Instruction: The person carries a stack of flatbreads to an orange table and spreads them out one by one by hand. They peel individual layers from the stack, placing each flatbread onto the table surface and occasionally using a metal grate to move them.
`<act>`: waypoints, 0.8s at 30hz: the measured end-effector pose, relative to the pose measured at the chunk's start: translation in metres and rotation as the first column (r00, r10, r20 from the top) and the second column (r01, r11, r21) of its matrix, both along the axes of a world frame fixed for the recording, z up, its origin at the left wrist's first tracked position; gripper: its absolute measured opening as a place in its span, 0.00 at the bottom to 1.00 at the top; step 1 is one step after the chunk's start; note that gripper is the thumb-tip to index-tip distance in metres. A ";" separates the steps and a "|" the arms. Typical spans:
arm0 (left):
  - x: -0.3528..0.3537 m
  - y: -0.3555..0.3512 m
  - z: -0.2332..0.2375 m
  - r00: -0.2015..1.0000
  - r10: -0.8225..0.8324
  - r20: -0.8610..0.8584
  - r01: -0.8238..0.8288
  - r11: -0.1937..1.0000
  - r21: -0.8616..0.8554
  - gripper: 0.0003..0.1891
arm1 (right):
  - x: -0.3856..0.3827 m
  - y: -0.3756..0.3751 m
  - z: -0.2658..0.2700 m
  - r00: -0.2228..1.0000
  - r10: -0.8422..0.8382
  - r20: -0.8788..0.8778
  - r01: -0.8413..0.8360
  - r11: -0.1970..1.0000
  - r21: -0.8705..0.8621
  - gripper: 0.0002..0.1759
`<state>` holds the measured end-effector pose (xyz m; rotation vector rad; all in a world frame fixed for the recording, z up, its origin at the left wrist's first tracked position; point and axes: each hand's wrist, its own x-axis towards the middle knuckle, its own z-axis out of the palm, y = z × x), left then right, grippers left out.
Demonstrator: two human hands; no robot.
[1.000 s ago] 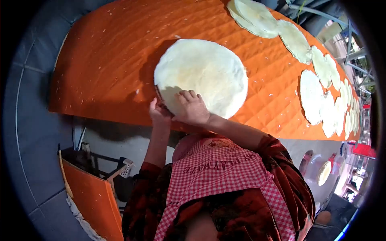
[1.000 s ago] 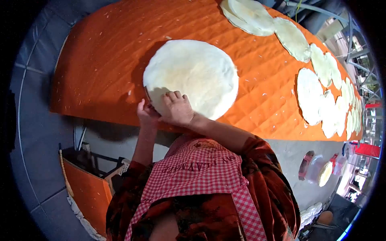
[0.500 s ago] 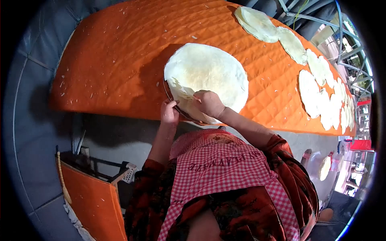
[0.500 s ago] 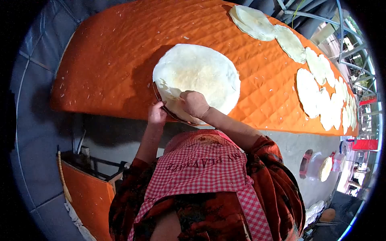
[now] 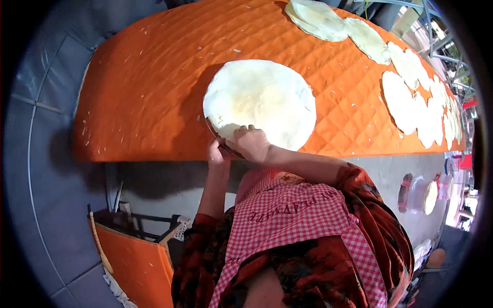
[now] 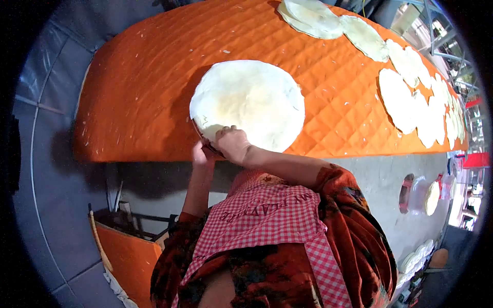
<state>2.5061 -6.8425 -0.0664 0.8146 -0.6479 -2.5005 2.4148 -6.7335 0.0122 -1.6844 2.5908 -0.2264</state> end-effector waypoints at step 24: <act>-0.004 -0.050 -0.016 0.925 0.120 0.361 -0.090 0.991 -0.098 0.12 | -0.322 0.343 0.080 0.391 -0.515 0.763 0.920 0.252 -0.301 0.10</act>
